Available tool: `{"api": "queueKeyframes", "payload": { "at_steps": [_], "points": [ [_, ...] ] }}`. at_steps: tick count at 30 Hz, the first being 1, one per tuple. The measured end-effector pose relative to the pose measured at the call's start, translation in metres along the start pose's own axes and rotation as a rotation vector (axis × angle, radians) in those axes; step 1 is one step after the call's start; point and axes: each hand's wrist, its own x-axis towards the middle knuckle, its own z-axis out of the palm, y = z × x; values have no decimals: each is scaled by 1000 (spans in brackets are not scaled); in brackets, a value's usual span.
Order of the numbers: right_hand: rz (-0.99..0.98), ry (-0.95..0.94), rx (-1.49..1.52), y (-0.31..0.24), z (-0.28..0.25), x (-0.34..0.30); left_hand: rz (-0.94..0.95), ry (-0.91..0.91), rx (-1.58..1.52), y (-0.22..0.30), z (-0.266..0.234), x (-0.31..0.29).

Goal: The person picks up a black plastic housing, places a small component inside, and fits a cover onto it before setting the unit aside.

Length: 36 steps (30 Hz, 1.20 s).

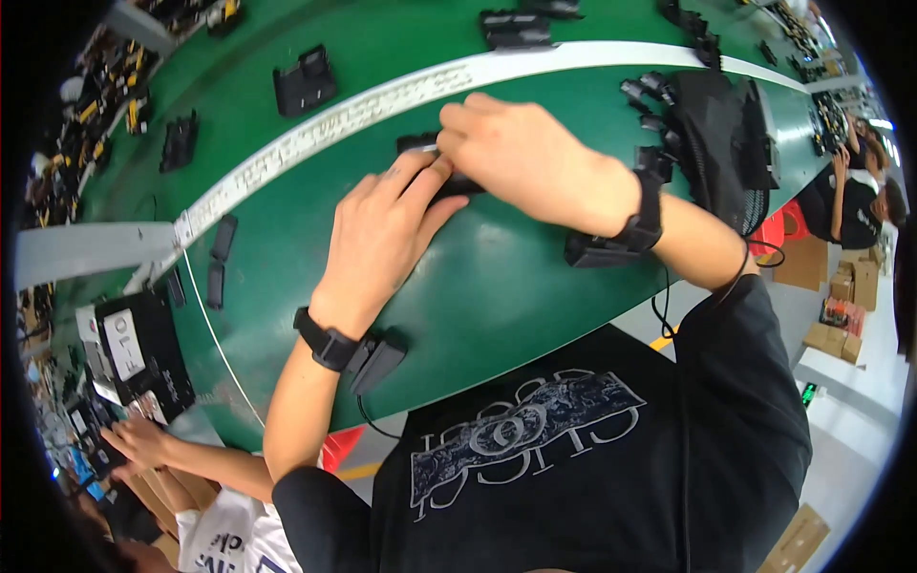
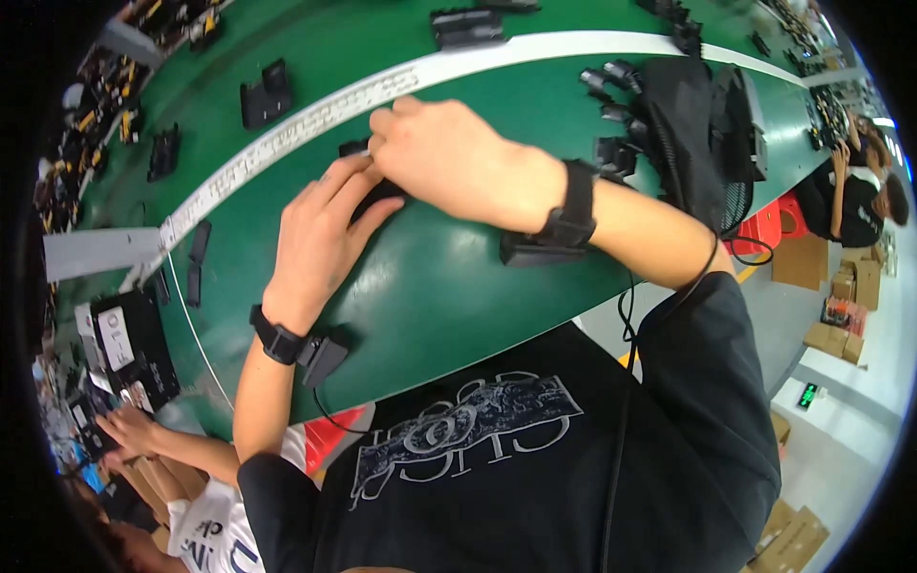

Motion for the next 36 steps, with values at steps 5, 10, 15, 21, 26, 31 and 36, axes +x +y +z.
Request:
{"api": "queueKeyframes", "payload": {
  "at_steps": [5,10,15,21,26,31,36],
  "points": [
    [289,158,27,26,-43,-49,-29,156,90,-22,5,30],
    [573,117,-227,89,-48,-127,-172,147,282,-71,12,113],
    [628,125,-252,121,-30,-142,-263,2,439,-59,7,169],
    [566,112,-68,131,-29,-118,27,41,437,-110,53,239],
    [548,119,26,123,-32,-129,47,-39,390,-103,84,262],
    [470,215,147,100,-43,-109,58,-15,394,-92,68,226],
    [431,-131,332,79,-48,-105,170,-29,-35,-6,-4,136]
  ]
}}
